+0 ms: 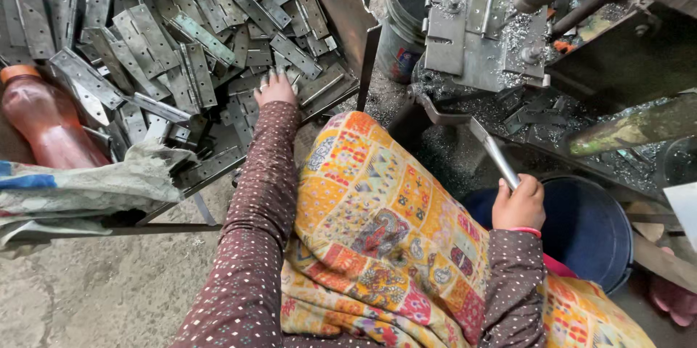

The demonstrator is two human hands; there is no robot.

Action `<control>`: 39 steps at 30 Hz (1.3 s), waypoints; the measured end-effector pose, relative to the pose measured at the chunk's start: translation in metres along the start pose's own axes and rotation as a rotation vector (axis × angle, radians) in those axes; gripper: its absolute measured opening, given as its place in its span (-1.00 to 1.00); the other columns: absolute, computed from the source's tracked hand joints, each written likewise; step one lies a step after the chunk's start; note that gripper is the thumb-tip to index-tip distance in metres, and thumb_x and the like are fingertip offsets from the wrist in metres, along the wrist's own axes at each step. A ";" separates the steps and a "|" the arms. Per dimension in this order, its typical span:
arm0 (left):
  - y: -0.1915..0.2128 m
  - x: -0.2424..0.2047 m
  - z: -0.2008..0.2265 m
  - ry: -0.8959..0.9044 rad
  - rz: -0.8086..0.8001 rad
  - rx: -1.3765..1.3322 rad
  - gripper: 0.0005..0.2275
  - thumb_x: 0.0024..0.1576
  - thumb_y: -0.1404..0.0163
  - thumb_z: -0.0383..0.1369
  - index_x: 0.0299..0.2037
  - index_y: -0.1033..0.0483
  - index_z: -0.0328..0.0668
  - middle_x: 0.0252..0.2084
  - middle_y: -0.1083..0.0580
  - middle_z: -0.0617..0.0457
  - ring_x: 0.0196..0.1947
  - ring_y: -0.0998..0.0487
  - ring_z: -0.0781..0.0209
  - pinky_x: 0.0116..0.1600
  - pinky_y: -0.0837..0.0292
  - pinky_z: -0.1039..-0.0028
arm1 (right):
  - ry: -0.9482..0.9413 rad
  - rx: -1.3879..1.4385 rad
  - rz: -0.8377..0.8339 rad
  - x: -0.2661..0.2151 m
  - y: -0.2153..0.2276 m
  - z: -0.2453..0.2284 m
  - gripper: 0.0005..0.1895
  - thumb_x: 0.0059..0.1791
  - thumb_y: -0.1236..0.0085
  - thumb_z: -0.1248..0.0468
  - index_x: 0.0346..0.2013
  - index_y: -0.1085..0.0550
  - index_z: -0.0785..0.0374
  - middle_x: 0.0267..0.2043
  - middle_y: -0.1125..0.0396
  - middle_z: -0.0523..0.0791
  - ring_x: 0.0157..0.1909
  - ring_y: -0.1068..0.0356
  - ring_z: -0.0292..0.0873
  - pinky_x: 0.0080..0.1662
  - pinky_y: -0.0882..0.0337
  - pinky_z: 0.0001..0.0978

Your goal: The person repeatedly picks up metal brackets from a bin, places them under a drill press, and operates the machine to drill holes. After each cycle, the person removes the bracket and places it back into the bin.

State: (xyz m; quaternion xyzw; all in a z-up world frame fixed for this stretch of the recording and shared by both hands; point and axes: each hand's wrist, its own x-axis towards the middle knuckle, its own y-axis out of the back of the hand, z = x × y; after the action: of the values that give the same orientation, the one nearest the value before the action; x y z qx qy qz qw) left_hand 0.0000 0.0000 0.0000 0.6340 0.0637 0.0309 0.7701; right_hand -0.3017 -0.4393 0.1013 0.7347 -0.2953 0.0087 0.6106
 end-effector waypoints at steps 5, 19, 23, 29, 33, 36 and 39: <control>-0.043 0.030 -0.019 -0.190 0.081 -0.016 -0.41 0.13 -0.07 -0.12 0.33 -0.15 -0.09 0.27 -0.35 0.00 0.35 -0.21 -0.02 0.38 0.09 -0.19 | 0.013 0.011 0.022 -0.003 -0.001 0.002 -0.71 0.05 -0.24 0.20 -0.08 -0.36 0.26 -0.08 -0.35 0.06 -0.14 -0.42 0.20 -0.17 -0.43 0.00; -0.002 -0.018 0.002 0.008 0.277 -0.077 -0.54 -0.08 -0.20 -0.43 0.03 -0.32 -0.18 -0.04 -0.43 -0.09 0.01 -0.45 -0.10 0.03 -0.45 0.22 | -0.030 0.067 0.028 -0.004 -0.008 0.003 -0.70 0.02 -0.21 0.18 -0.07 -0.37 0.25 -0.09 -0.35 0.06 -0.14 -0.41 0.20 -0.18 -0.43 0.02; 0.056 -0.061 0.014 -0.166 0.449 0.036 -0.70 0.02 -0.06 -0.52 -0.02 -0.42 -0.17 -0.05 -0.43 -0.06 0.03 -0.45 -0.11 -0.02 -0.49 0.23 | -0.068 0.090 0.016 -0.003 -0.016 0.006 -0.69 0.00 -0.22 0.16 -0.09 -0.37 0.24 -0.10 -0.35 0.07 -0.15 -0.41 0.20 -0.19 -0.42 0.03; 0.129 -0.087 0.101 -0.479 0.599 0.004 -0.71 0.06 -0.04 -0.49 0.02 -0.50 -0.16 -0.12 -0.42 -0.06 0.00 -0.45 -0.05 -0.07 -0.54 0.30 | -0.051 0.126 0.033 -0.001 -0.014 0.002 -0.68 -0.01 -0.21 0.14 -0.10 -0.35 0.23 -0.10 -0.35 0.04 -0.13 -0.41 0.19 -0.19 -0.43 0.02; 0.131 -0.076 0.200 -0.606 0.562 0.159 -0.68 0.25 -0.03 -0.47 0.23 -0.47 -0.10 -0.14 -0.40 0.02 -0.20 -0.43 0.17 -0.21 -0.53 0.48 | -0.091 0.135 -0.029 -0.001 -0.013 0.002 -0.66 -0.02 -0.19 0.14 -0.06 -0.33 0.21 -0.06 -0.34 0.04 -0.17 -0.42 0.19 -0.24 -0.43 0.01; 0.109 -0.087 0.274 -0.783 0.402 0.208 -0.53 0.15 0.03 -0.14 0.27 -0.39 -0.06 0.17 -0.35 -0.10 0.13 -0.40 0.05 0.18 -0.40 0.32 | -0.107 0.150 -0.031 -0.003 -0.015 0.001 -0.65 -0.02 -0.19 0.13 -0.06 -0.33 0.19 -0.06 -0.34 0.03 -0.17 -0.42 0.20 -0.24 -0.43 0.01; 0.097 -0.094 0.306 -0.795 0.093 0.117 -0.49 0.18 0.12 -0.15 0.36 -0.24 0.00 0.41 -0.15 -0.14 0.30 -0.28 -0.04 0.35 -0.17 0.14 | -0.093 0.166 -0.015 -0.001 -0.018 0.003 -0.65 -0.03 -0.19 0.13 -0.06 -0.32 0.20 -0.07 -0.34 0.04 -0.19 -0.42 0.20 -0.25 -0.43 0.02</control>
State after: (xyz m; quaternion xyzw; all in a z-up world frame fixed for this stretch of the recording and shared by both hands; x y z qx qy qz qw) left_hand -0.0479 -0.2914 0.1578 0.6416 -0.2662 -0.1855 0.6951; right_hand -0.2953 -0.4398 0.0839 0.7847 -0.3162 -0.0056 0.5331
